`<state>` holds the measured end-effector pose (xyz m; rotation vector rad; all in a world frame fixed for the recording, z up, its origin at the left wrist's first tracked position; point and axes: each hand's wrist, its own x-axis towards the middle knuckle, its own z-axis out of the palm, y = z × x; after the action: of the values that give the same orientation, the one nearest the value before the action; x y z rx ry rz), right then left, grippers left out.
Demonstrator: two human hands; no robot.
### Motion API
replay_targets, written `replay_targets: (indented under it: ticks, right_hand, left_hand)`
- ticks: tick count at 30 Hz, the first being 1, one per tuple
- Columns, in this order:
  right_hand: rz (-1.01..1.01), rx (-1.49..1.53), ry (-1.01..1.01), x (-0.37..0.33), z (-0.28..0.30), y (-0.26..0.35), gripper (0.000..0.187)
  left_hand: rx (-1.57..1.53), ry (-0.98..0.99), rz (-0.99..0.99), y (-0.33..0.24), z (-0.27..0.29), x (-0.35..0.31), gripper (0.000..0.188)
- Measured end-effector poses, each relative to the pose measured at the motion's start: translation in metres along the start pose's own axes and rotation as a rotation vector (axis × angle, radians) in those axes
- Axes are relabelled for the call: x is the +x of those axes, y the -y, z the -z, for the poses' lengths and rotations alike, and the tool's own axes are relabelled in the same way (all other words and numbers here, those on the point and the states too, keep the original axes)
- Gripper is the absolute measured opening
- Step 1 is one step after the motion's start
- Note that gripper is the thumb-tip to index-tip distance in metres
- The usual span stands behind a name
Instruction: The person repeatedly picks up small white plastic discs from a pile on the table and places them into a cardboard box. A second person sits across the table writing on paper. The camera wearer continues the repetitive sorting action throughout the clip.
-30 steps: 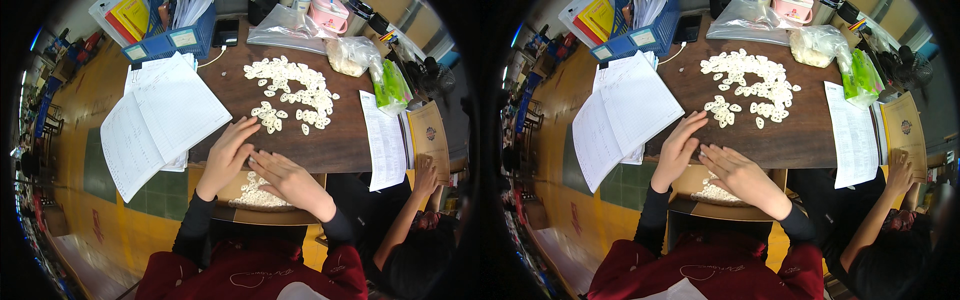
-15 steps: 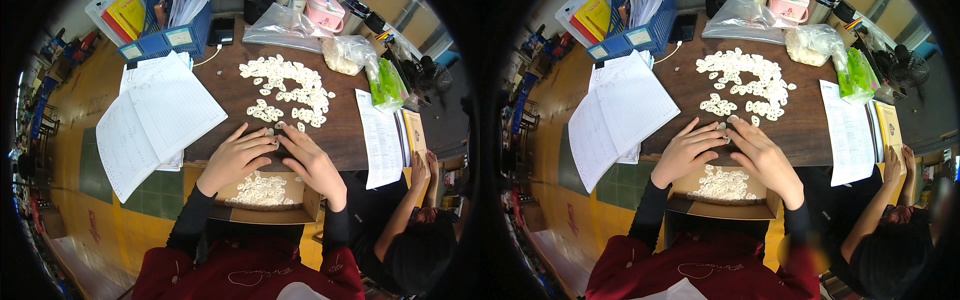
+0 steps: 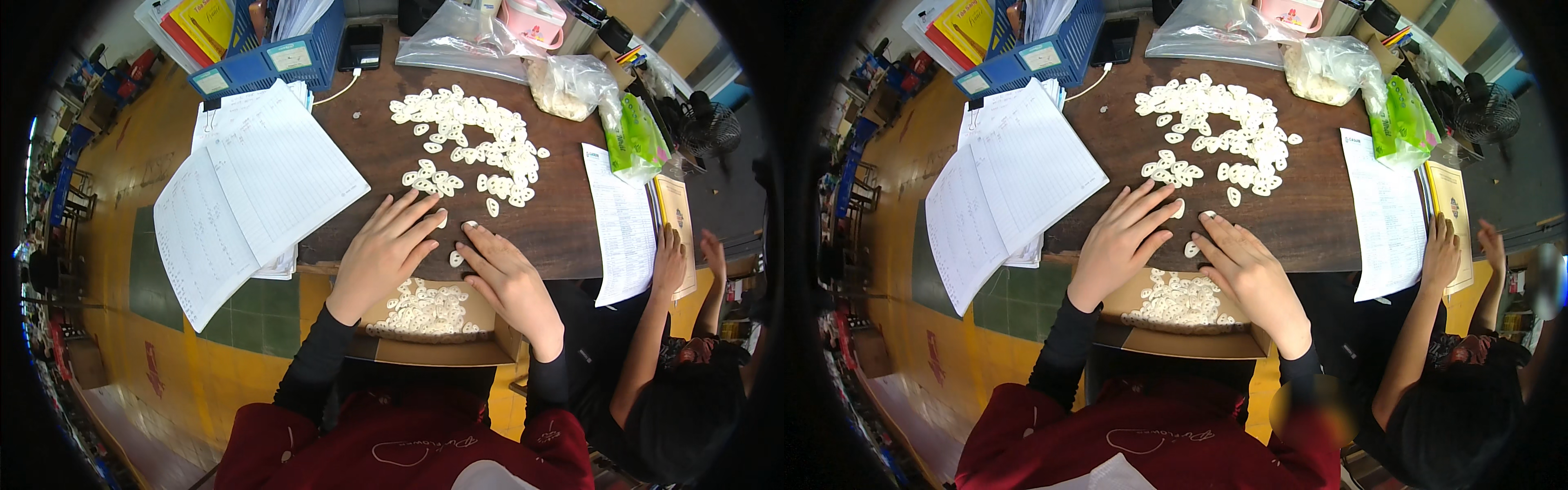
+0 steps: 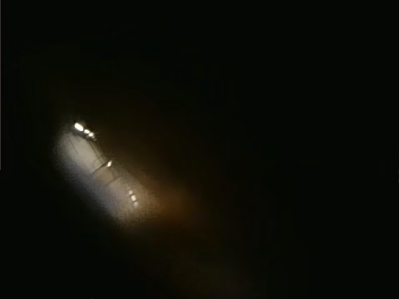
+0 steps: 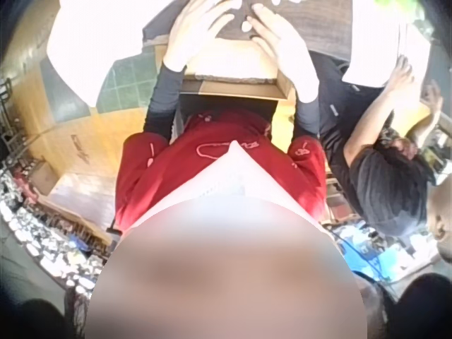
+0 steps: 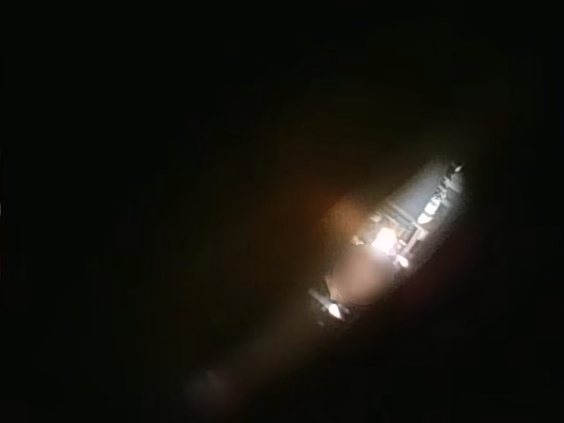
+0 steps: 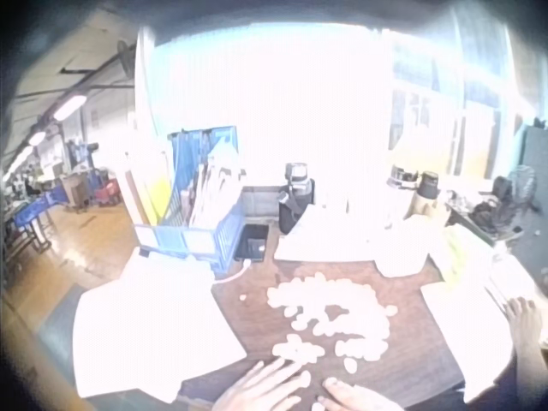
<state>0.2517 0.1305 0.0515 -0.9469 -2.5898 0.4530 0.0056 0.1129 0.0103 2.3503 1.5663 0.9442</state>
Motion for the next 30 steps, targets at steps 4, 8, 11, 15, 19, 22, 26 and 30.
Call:
replay_targets:
  ticks: [4,8,11,15,19,22,26,30]
  right_hand:
    - [0.071,0.046,0.060,-0.012,0.001,0.009,0.049]
    - [0.124,0.272,0.172,-0.020,0.013,0.012,0.052]
    - [0.089,0.218,0.054,-0.009,0.012,0.009,0.053]
    - [0.052,0.095,-0.035,0.020,-0.009,0.004,0.054]
    - [0.108,0.004,0.009,0.014,-0.013,0.006,0.049]
    - [0.114,0.037,0.093,-0.007,-0.008,0.012,0.052]
    - [0.126,0.240,0.269,-0.029,0.002,0.018,0.052]
    - [0.198,0.273,0.167,-0.022,0.016,0.010,0.052]
  left_hand:
    - [0.057,0.086,-0.067,0.000,0.003,0.001,0.046]
    - [-0.239,0.210,0.029,-0.001,0.012,0.002,0.052]
    - [-0.469,0.098,0.160,-0.002,0.018,0.001,0.054]
    - [-0.421,-0.038,0.223,-0.001,0.015,0.005,0.053]
    - [-0.116,-0.017,0.177,0.004,0.006,0.011,0.054]
    - [-0.063,0.017,0.138,0.012,-0.004,0.022,0.057]
    - [0.117,0.102,0.083,0.012,-0.011,0.026,0.055]
    - [0.022,0.124,0.058,0.012,-0.005,0.022,0.044]
